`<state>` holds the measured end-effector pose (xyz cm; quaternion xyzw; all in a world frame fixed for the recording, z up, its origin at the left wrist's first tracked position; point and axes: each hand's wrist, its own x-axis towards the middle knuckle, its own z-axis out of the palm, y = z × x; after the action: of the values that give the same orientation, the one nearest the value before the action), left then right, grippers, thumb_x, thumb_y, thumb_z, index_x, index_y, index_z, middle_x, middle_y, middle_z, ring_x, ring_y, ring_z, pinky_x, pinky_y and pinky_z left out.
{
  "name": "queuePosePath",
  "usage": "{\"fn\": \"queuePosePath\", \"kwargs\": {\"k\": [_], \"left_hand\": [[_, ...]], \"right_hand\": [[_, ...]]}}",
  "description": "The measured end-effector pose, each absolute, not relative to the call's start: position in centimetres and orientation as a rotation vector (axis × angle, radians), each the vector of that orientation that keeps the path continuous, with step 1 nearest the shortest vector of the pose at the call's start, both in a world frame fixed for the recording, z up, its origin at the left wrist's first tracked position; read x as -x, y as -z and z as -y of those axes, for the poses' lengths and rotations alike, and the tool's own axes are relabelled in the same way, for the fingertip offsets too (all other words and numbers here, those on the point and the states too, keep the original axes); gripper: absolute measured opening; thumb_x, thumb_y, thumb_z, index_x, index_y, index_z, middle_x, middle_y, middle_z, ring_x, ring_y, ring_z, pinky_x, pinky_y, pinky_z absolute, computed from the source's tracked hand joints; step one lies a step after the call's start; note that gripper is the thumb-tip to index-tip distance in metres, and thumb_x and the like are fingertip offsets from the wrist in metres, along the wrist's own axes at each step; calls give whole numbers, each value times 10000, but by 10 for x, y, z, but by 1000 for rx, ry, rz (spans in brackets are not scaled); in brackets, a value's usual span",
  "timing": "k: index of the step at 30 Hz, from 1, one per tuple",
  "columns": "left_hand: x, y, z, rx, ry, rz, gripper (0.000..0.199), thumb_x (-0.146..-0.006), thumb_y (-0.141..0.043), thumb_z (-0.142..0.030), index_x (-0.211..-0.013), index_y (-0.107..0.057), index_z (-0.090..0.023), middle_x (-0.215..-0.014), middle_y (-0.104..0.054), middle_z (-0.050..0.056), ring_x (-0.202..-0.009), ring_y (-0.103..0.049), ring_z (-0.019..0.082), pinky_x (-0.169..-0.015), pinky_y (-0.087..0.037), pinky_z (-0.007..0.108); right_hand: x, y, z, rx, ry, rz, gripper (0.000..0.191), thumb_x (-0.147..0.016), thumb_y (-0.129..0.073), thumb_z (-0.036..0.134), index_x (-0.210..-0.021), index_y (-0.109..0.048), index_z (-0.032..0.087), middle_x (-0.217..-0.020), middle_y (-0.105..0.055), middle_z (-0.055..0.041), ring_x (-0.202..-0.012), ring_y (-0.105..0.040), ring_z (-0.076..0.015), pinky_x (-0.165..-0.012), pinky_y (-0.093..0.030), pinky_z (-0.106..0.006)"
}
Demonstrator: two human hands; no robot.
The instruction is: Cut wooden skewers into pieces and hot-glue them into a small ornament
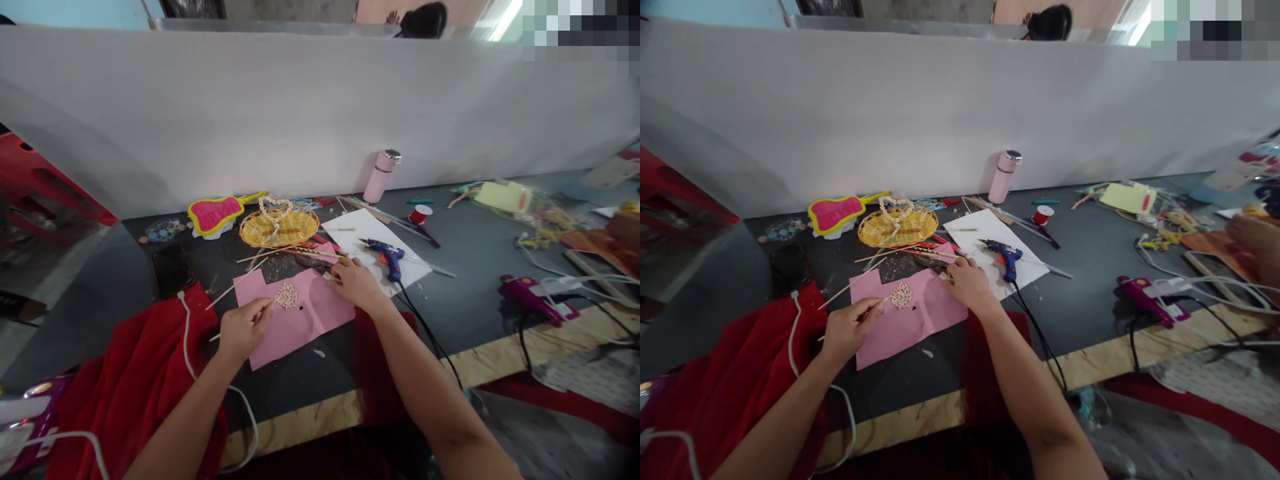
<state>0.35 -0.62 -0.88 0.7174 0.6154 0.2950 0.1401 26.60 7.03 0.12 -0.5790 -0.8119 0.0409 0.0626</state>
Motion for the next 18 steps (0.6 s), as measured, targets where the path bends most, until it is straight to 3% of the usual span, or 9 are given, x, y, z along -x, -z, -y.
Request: {"fn": "queuePosePath", "kwargs": {"k": [6,10,15,18], "left_hand": [[-1,9,5,-2082,-918,-1752,235,-808,-515,-360,-907,-693,-244,-745,-722,-7,-577,-617,112,-563,-430,192],[0,7,5,-2051,-954,-1756,237,-814,-511,-354,-903,-692,-229,-730,-717,-4,-579,-614,114,-564,-435,190],[4,5,5,-1993,-1036,-1758,232,-810,-523,-341,-909,-687,-209,-727,-710,1,-588,-611,117,-561,-435,194],[7,3,6,-1910,-1143,-1740,225,-806,-531,-337,-897,-681,-196,-727,-709,6,-610,-621,126,-574,-451,198]], "right_hand": [[-265,-2,-72,1814,16,2395,154,-799,-534,273,-903,-590,175,-1013,-600,-116,-943,-526,-249,-729,-413,-307],[-268,-8,-73,1708,-132,2155,139,-819,-502,298,-837,-571,178,-1025,-603,-85,-836,-577,-188,-646,-412,-257],[-260,-18,-65,1439,-864,1804,267,-769,-582,411,-865,-527,169,-754,-606,-32,-615,-569,-145,-513,-433,-249],[-250,-22,-54,1069,-1421,1603,227,-798,-562,352,-933,-483,188,-916,-619,-62,-751,-625,-167,-560,-502,-267]]}}
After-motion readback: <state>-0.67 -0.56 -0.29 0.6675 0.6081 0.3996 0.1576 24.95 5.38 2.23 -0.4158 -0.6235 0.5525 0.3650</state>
